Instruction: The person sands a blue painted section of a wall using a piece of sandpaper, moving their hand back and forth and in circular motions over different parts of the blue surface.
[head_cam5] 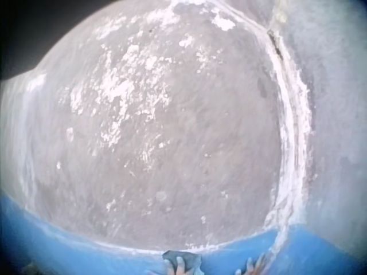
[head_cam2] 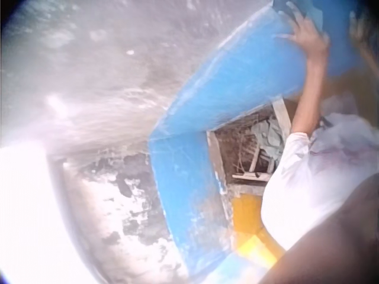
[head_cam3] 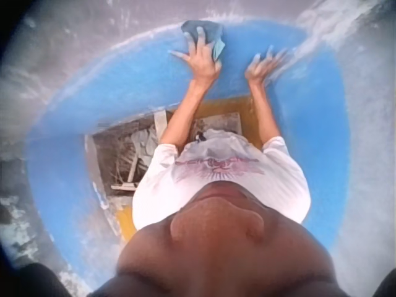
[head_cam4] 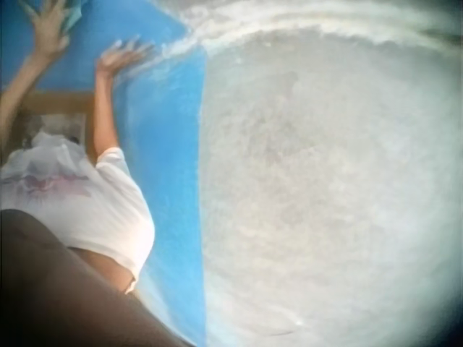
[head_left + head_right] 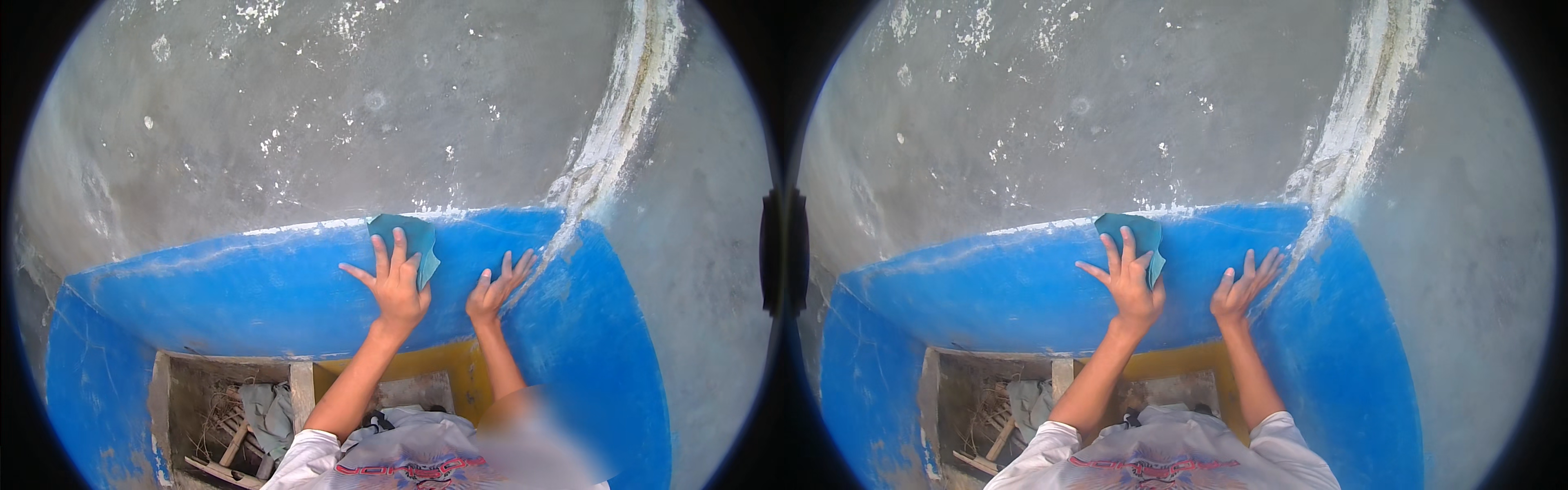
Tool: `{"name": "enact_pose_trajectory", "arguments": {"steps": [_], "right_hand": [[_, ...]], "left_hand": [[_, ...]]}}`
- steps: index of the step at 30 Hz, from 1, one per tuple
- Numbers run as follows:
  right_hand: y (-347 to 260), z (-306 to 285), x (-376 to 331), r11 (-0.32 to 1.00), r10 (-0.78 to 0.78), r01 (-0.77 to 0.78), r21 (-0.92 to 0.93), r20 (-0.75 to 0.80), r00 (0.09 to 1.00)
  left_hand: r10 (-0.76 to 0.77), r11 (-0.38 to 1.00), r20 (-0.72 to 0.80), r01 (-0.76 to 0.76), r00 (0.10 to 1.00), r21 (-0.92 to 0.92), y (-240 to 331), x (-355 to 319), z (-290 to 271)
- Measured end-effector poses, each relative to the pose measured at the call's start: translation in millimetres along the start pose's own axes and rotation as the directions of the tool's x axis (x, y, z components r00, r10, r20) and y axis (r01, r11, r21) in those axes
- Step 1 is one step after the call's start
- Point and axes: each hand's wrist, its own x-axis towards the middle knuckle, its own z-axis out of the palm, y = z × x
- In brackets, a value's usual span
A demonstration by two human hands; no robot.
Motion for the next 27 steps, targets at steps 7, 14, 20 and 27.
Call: {"name": "enact_pose_trajectory", "arguments": {"steps": [7,14,20,27], "right_hand": [[-79,-32,51,0.892,-0.214,0.227,0.39,-0.077,0.974],[-115,-18,60,0.778,-0.522,0.442,0.447,0.067,0.85],[-90,8,41,0.894,-0.399,0.359,0.267,0.111,0.91],[-94,13,32,0.929,-0.366,0.37,-0.026,0.103,0.925]], "left_hand": [[0.127,0.987,-0.006,-0.126,0.992,0.103,-26,-3,-2],[0.08,0.993,0.051,-0.084,0.996,0.089,-28,-11,-7],[0.096,0.994,0.156,-0.101,0.983,0.029,-38,-11,-27],[0.065,0.978,0.122,-0.088,0.99,0.192,-58,-6,-52]]}}
